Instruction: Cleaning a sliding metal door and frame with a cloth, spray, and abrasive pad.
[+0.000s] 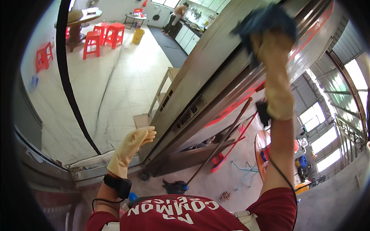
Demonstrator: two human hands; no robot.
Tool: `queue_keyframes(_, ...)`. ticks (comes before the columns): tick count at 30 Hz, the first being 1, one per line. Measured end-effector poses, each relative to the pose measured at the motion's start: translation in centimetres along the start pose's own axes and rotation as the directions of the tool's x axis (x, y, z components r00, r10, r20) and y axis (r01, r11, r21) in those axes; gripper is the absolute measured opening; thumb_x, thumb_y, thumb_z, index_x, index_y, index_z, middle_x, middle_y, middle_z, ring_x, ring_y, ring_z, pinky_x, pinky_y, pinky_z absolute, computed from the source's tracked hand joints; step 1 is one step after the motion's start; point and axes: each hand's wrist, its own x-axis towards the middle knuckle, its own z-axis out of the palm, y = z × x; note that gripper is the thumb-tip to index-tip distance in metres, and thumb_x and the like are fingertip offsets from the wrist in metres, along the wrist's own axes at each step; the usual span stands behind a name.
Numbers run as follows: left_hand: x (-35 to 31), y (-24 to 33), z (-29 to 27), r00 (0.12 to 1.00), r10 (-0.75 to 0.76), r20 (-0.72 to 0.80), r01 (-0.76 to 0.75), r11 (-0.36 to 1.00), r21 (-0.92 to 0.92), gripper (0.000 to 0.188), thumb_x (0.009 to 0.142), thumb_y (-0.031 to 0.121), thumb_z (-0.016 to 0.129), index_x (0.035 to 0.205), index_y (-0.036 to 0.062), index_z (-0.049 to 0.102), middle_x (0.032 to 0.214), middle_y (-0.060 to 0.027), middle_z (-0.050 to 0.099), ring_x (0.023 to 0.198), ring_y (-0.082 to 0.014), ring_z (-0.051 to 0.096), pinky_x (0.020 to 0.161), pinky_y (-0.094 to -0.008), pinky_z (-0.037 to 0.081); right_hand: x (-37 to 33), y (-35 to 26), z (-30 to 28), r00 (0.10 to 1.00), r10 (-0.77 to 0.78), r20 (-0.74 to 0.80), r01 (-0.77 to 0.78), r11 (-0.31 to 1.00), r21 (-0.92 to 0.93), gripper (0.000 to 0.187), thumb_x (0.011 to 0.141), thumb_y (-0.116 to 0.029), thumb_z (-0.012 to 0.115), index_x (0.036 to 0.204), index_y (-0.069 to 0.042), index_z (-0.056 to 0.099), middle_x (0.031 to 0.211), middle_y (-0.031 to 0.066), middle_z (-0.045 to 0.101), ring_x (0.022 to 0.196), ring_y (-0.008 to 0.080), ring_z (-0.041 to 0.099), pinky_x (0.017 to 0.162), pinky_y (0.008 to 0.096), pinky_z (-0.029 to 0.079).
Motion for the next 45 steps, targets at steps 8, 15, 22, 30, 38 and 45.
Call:
queue_keyframes(8, -2.0, -2.6, -1.7, 0.997, -0.05, -0.061, 0.049, 0.999, -0.02, 0.052, 0.107, 0.038, 0.055, 0.138, -0.0036, 0.057, 0.126, -0.0164, 0.067, 0.115, -0.0206, 0.065, 0.104, -0.0331, 0.051, -3.5, -12.0, 3.4, 0.891, -0.422, 0.171, 0.427, 0.904, 0.008, 0.042, 0.094, -0.041, 0.06, 0.125, -0.014, 0.07, 0.132, 0.0127, 0.067, 0.138, 0.024, 0.05, 0.121, 0.051, 0.026)
queue_keyframes(15, -9.3, -5.8, -7.5, 0.96, -0.064, -0.274, 0.054, 0.998, -0.041, 0.047, 0.106, 0.033, 0.059, 0.135, -0.0035, 0.061, 0.124, -0.0148, 0.068, 0.112, -0.0197, 0.065, 0.1, -0.033, 0.053, -15.7, -20.2, 2.3, 0.641, -0.614, 0.46, 0.34, 0.765, 0.547, 0.02, 0.089, -0.031, 0.069, 0.1, -0.015, 0.068, 0.087, 0.0087, 0.07, 0.095, 0.0319, 0.069, 0.082, 0.0501, 0.051)
queue_keyframes(22, -21.6, -12.3, -11.2, 0.761, -0.128, -0.636, 0.101, 0.992, -0.08, 0.045, 0.106, 0.031, 0.058, 0.135, -0.0037, 0.06, 0.124, -0.0143, 0.068, 0.113, -0.0192, 0.066, 0.099, -0.0314, 0.053, -6.0, -8.8, 0.4, 0.889, -0.446, 0.105, 0.445, 0.895, 0.037, 0.033, 0.101, -0.031, 0.06, 0.13, -0.017, 0.069, 0.132, 0.0108, 0.068, 0.129, 0.0238, 0.059, 0.11, 0.0424, 0.042)
queue_keyframes(30, -28.3, -11.4, -4.4, 0.501, -0.179, -0.847, 0.299, 0.954, -0.025, 0.043, 0.106, 0.028, 0.056, 0.137, -0.002, 0.058, 0.132, -0.0137, 0.064, 0.123, -0.0202, 0.061, 0.109, -0.0342, 0.046, -17.6, -27.4, 1.1, 0.671, -0.606, 0.428, 0.347, 0.766, 0.541, 0.039, 0.1, -0.032, 0.06, 0.129, -0.007, 0.068, 0.125, 0.0126, 0.07, 0.112, 0.0295, 0.068, 0.1, 0.0435, 0.049)
queue_keyframes(38, -41.9, -17.1, 2.8, 0.181, -0.472, -0.863, 0.261, 0.869, -0.42, 0.042, 0.103, 0.028, 0.062, 0.133, -0.0013, 0.061, 0.127, -0.0107, 0.067, 0.116, -0.0148, 0.062, 0.103, -0.031, 0.05, -23.8, -33.5, 1.8, 0.553, -0.816, 0.171, -0.536, -0.191, 0.822, 0.034, 0.105, -0.023, 0.052, 0.125, 0.0, 0.068, 0.12, 0.0075, 0.07, 0.091, 0.0153, 0.064, 0.084, 0.0288, 0.051)
queue_keyframes(45, -50.6, -18.9, 0.6, -0.379, -0.115, -0.918, 0.404, 0.872, -0.276, 0.11, 0.078, 0.035, 0.089, 0.158, -0.0019, 0.023, 0.159, -0.0186, 0.036, 0.145, -0.0289, 0.038, 0.118, -0.0398, 0.035, -24.8, -33.8, 2.5, 0.595, -0.768, 0.239, -0.492, -0.112, 0.863, 0.04, 0.105, -0.03, 0.052, 0.125, 0.001, 0.068, 0.122, 0.0078, 0.07, 0.098, 0.0161, 0.064, 0.087, 0.0288, 0.051)
